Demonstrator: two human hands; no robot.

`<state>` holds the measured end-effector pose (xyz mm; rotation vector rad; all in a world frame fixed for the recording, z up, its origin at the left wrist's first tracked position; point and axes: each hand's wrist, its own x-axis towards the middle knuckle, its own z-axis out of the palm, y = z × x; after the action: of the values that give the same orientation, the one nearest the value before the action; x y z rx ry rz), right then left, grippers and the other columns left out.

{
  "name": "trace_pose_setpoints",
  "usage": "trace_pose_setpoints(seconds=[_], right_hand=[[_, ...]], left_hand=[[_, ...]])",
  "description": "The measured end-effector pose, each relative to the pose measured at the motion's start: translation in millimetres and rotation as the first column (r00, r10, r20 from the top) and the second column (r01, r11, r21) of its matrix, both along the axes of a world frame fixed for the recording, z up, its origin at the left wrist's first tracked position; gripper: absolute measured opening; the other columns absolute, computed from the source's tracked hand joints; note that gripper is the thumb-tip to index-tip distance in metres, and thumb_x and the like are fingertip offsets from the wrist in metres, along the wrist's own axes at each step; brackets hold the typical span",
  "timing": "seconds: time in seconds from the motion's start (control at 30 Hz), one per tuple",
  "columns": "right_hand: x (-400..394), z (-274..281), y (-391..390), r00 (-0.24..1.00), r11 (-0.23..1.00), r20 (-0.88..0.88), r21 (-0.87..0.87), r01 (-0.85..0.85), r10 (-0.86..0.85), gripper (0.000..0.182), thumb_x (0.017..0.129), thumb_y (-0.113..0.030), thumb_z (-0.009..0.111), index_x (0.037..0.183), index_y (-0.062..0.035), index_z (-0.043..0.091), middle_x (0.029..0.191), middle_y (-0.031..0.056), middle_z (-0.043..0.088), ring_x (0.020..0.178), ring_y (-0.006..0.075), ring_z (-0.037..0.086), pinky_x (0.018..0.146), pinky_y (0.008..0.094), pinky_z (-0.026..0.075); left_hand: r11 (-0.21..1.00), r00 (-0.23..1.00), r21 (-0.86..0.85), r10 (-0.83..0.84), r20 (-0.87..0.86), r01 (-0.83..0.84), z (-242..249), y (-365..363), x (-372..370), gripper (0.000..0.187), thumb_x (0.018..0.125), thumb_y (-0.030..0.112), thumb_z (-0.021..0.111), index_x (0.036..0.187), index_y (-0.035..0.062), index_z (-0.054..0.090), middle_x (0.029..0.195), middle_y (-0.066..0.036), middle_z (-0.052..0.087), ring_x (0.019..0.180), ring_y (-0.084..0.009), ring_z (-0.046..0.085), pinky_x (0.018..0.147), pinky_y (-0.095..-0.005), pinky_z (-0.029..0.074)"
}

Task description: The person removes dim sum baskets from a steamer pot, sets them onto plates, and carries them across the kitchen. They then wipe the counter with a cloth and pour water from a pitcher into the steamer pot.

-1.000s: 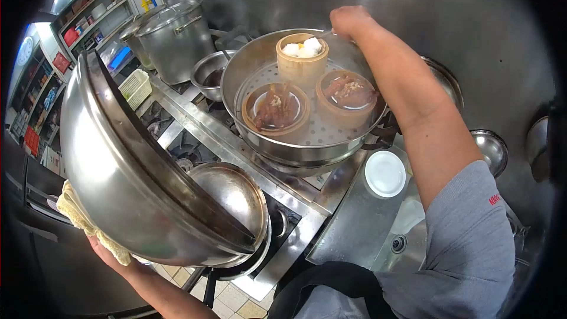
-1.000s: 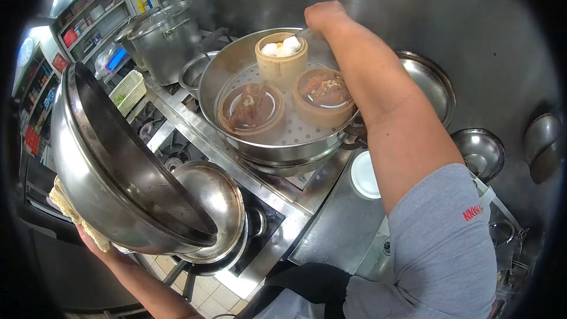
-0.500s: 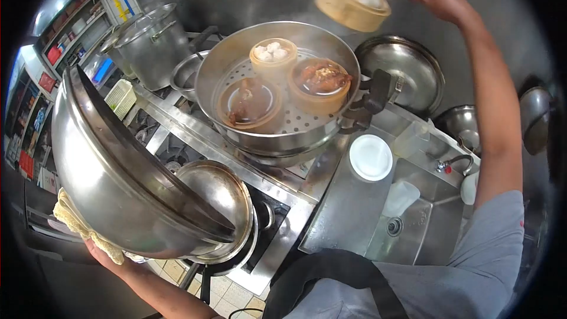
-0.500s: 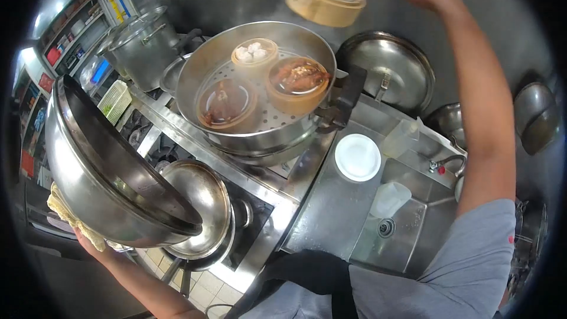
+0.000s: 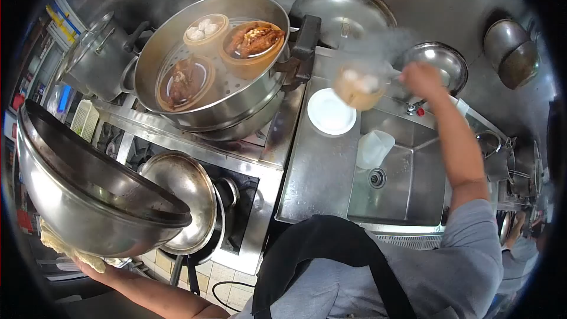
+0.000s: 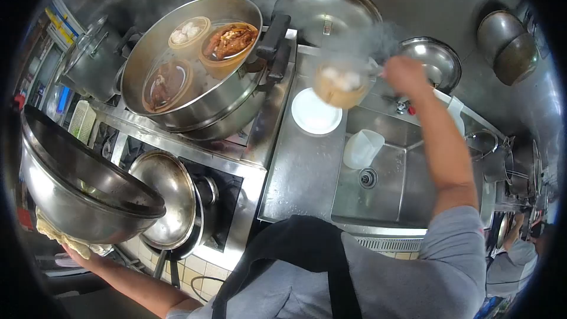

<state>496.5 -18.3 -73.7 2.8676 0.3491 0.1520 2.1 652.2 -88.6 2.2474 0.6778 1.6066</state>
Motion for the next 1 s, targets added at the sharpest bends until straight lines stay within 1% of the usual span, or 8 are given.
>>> trace_pose_setpoints(seconds=[0.13,0.27,0.37,0.47,0.53,0.63,0.77,1.0], right_hand=[[10.2,-105.7,10.8,0.996,0.999,-0.085,0.003,-0.032,0.032,0.021,0.084,-0.03,0.065,0.086,-0.0103,0.072,0.09,0.0171,0.07,0.088,0.0344,0.067,0.077,0.0475,0.052],[5.7,-130.3,37.8,0.993,0.999,-0.112,-0.019,-0.03,0.028,0.02,0.083,-0.021,0.059,0.087,-0.0071,0.073,0.094,0.0158,0.071,0.091,0.0347,0.068,0.079,0.046,0.054],[26.6,-89.7,42.2,0.994,0.999,-0.105,-0.007,0.041,-0.042,0.022,0.085,-0.024,0.06,0.09,-0.0068,0.072,0.096,0.0162,0.071,0.092,0.035,0.068,0.079,0.0458,0.054],[46.1,22.1,67.9,0.998,0.993,0.017,0.105,0.059,-0.061,0.034,0.092,-0.037,0.057,0.098,-0.0055,0.068,0.103,0.0184,0.068,0.095,0.0359,0.066,0.08,0.0474,0.052],[52.9,82.5,97.5,0.972,0.959,0.23,0.259,-0.111,0.05,0.034,0.095,-0.036,0.053,0.103,-0.0046,0.063,0.099,0.0187,0.067,0.096,0.0361,0.064,0.08,0.0487,0.05],[50.5,145.3,170.0,0.899,0.903,0.357,0.247,-0.352,0.253,0.033,0.097,-0.034,0.051,0.102,-0.004,0.062,0.097,0.0173,0.067,0.098,0.0368,0.063,0.083,0.0486,0.049],[53.7,167.4,288.6,0.908,0.918,0.144,-0.021,-0.396,0.394,0.027,0.092,-0.028,0.057,0.1,-0.0058,0.069,0.104,0.015,0.069,0.102,0.0311,0.065,0.081,0.0442,0.053],[99.0,115.6,404.6,0.905,0.896,0.022,-0.154,-0.417,0.425,0.03,0.09,-0.018,0.055,0.115,-0.0099,0.069,0.121,0.0079,0.067,0.111,0.0241,0.064,0.085,0.0415,0.054]], left_hand=[[0.97,0.987,-0.229,-0.053,0.152,0.087,-0.4,-3.4,3.9,0.051,0.096,0.022,0.052,0.135,-0.0086,0.043,0.134,-0.018,0.049,0.116,-0.0252,0.051,0.1,-0.0357,0.039],[0.933,0.961,-0.345,-0.004,0.275,0.102,20.2,-47.6,29.5,0.05,0.098,0.022,0.048,0.138,-0.0065,0.041,0.131,-0.015,0.051,0.114,-0.0225,0.052,0.099,-0.0354,0.041],[0.863,0.899,-0.455,0.002,0.438,0.22,20.1,-53.5,33.1,0.049,0.099,0.024,0.046,0.138,-0.0055,0.041,0.13,-0.014,0.052,0.112,-0.0212,0.053,0.098,-0.0346,0.041],[0.916,0.937,-0.388,0.04,0.347,0.105,16.6,-56.1,30.3,0.048,0.101,0.027,0.041,0.138,-0.0043,0.042,0.127,-0.013,0.053,0.109,-0.0205,0.054,0.096,-0.0339,0.043],[0.908,0.932,-0.405,0.051,0.358,0.106,3.0,-32.9,16.0,0.048,0.102,0.029,0.04,0.137,-0.0031,0.044,0.123,-0.012,0.055,0.106,-0.0199,0.055,0.094,-0.0342,0.044],[0.891,0.937,-0.434,0.031,0.347,0.131,-0.4,-26.5,13.3,0.047,0.101,0.028,0.041,0.137,-0.0027,0.044,0.122,-0.013,0.055,0.106,-0.0196,0.056,0.094,-0.0339,0.044],[0.88,0.922,-0.445,0.021,0.386,0.166,8.0,-50.2,29.4,0.047,0.101,0.027,0.042,0.137,-0.0027,0.044,0.122,-0.013,0.056,0.105,-0.0197,0.057,0.093,-0.0342,0.045],[0.743,0.816,-0.56,0.032,0.577,0.367,10.1,-70.3,36.5,0.047,0.1,0.028,0.044,0.139,0.0011,0.044,0.126,-0.011,0.055,0.107,-0.0192,0.057,0.092,-0.0339,0.045]])
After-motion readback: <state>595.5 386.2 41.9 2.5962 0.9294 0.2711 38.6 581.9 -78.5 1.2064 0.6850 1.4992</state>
